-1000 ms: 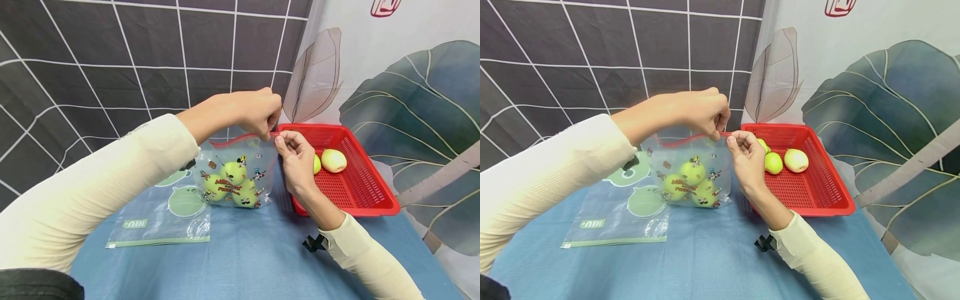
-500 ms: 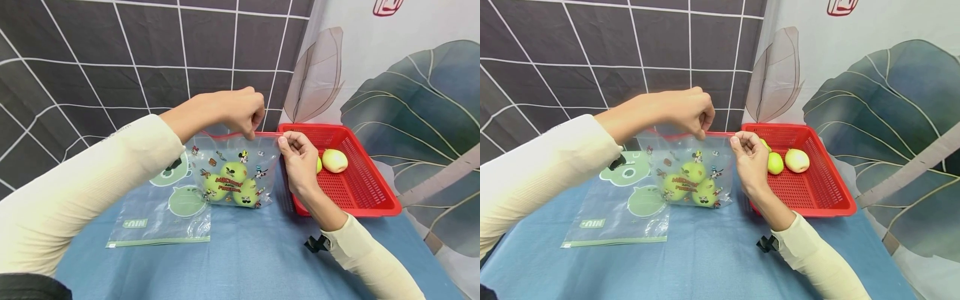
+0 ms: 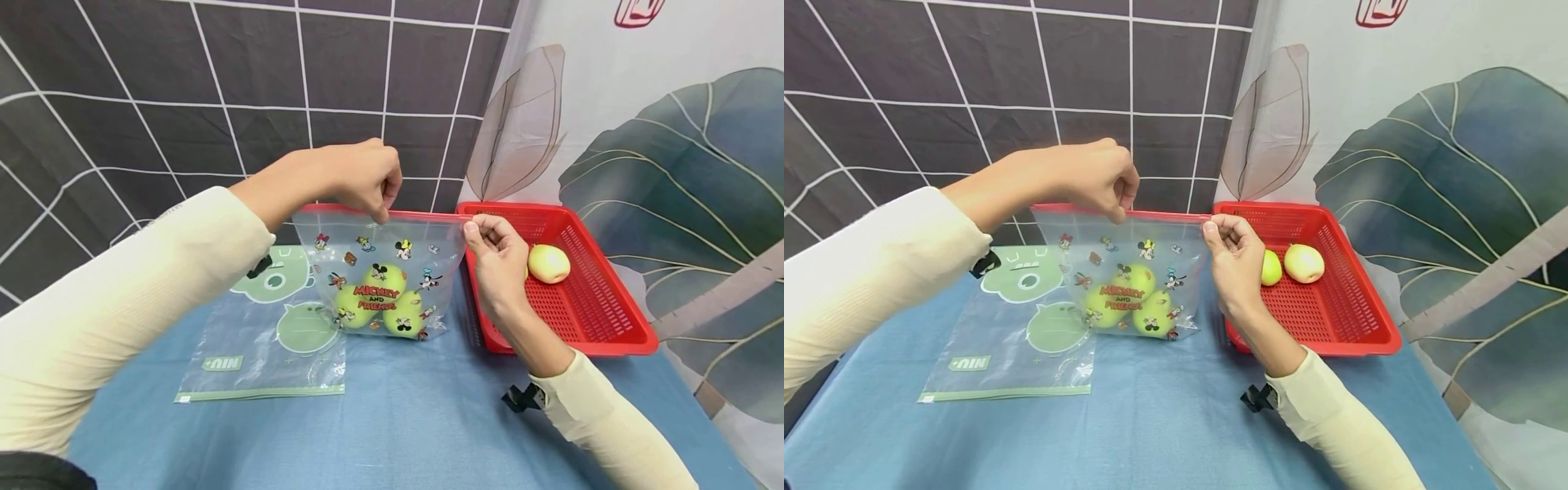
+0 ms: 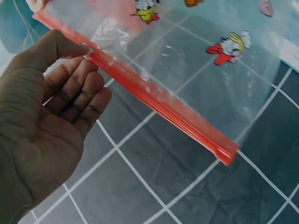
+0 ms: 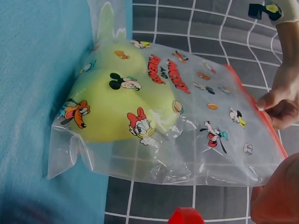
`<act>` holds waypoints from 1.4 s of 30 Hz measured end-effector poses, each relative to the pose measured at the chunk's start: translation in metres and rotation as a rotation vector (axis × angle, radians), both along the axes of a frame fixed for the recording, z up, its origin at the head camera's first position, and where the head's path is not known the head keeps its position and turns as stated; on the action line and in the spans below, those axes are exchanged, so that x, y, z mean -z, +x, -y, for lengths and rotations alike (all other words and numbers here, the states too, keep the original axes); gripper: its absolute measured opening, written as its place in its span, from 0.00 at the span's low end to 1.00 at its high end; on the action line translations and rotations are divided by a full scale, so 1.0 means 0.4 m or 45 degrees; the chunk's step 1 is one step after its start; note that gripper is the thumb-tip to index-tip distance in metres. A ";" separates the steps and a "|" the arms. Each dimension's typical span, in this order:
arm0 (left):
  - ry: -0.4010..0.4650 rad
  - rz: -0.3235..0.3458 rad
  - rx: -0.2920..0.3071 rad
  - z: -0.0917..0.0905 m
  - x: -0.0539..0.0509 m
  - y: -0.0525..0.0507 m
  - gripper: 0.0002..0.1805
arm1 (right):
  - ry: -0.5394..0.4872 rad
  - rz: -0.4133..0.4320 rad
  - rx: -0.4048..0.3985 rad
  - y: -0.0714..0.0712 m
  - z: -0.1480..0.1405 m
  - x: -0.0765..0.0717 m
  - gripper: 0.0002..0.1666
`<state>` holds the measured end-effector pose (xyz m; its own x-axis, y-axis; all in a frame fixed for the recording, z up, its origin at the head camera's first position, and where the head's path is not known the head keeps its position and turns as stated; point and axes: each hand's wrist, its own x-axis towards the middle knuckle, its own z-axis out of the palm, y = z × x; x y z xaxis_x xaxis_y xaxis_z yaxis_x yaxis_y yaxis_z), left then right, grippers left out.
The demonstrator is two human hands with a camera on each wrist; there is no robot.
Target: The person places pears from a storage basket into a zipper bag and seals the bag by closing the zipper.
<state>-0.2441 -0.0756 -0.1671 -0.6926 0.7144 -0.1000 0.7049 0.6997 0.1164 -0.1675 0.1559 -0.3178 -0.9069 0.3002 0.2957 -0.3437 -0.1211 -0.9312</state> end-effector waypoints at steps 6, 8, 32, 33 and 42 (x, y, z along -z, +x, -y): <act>-0.026 0.005 -0.025 0.032 -0.001 -0.010 0.09 | -0.013 -0.002 0.018 -0.004 -0.004 0.001 0.11; -0.031 0.010 -0.034 0.042 -0.002 -0.010 0.09 | -0.015 -0.001 0.024 -0.006 -0.006 0.000 0.11; -0.082 0.100 -0.180 0.191 -0.010 -0.026 0.06 | -0.010 0.040 0.058 -0.017 -0.033 0.001 0.10; -0.085 0.106 -0.184 0.197 -0.011 -0.027 0.06 | -0.007 0.043 0.060 -0.018 -0.034 0.001 0.10; -0.089 0.120 -0.223 0.223 -0.004 -0.027 0.04 | -0.009 0.037 0.051 -0.023 -0.037 0.002 0.10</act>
<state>-0.2550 -0.1650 -0.1656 -0.7906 0.5732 -0.2152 0.5603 0.8191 0.1232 -0.1766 0.1707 -0.3185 -0.9022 0.3388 0.2669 -0.3211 -0.1146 -0.9401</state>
